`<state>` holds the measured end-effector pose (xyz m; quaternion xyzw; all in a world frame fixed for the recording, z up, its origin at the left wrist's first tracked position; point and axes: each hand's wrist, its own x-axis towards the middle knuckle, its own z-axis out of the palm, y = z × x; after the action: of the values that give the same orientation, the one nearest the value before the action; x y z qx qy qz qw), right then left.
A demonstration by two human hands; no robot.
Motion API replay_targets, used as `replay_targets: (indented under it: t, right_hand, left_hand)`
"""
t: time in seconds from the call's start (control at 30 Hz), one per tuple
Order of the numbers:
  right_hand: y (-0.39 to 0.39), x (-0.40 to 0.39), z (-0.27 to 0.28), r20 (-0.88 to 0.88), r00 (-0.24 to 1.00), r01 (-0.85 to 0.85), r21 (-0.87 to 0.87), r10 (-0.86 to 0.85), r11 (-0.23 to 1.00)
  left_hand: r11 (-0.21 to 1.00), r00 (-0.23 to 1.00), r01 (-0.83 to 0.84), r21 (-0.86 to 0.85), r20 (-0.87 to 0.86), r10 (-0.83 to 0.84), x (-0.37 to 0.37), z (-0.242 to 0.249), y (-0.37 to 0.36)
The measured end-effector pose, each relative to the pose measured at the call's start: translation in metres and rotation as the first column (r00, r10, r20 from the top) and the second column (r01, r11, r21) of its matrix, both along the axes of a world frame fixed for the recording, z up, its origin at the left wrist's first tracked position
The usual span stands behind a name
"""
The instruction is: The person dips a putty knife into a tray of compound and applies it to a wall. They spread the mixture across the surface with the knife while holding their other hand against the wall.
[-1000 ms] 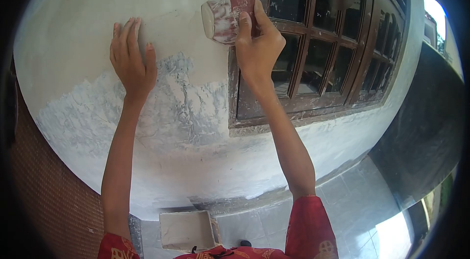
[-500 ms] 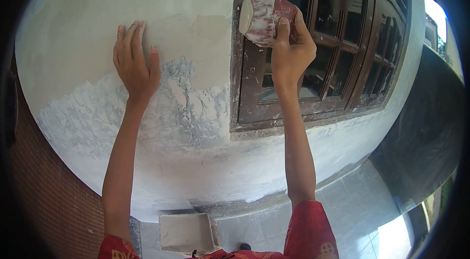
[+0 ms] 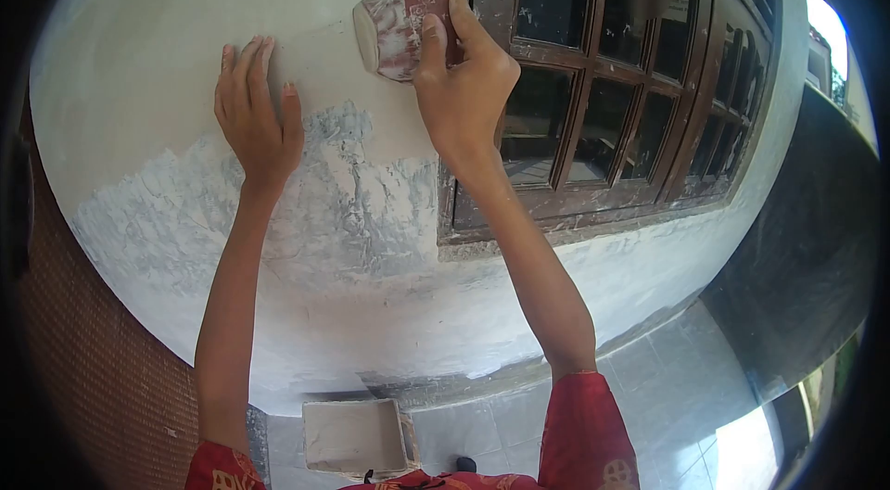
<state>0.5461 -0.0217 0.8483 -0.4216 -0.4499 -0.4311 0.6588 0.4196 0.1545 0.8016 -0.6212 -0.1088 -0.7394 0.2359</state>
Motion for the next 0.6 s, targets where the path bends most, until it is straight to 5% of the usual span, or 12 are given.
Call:
replay_targets:
  t: [0.13, 0.23, 0.43, 0.5, 0.6]
  right_hand:
    - [-0.013, 0.019, 0.000, -0.070, 0.988, 0.141, 0.048, -0.137, 0.989]
    - [-0.031, 0.029, 0.006, -0.100, 0.995, 0.035, 0.174, -0.018, 0.984]
    - [-0.016, 0.014, -0.013, -0.050, 0.998, 0.047, -0.052, -0.049, 0.998]
    - [-0.017, 0.038, -0.012, -0.051, 0.991, 0.128, 0.113, -0.123, 0.985]
    - [-0.040, 0.043, -0.003, -0.175, 0.983, -0.031, 0.141, 0.055, 0.990]
  left_hand:
    - [1.000, 1.000, 0.011, 0.011, 0.014, -0.011, 0.000, 0.000, 0.001]
    - [1.000, 1.000, 0.020, 0.011, 0.006, -0.020, 0.000, 0.001, 0.001]
    - [1.000, 1.000, 0.008, 0.001, 0.008, -0.008, -0.001, 0.000, 0.000]
    - [1.000, 1.000, 0.013, 0.010, 0.007, -0.013, 0.000, 0.000, 0.000]
    - [1.000, 1.000, 0.010, 0.021, 0.008, -0.010, -0.001, 0.001, 0.001]
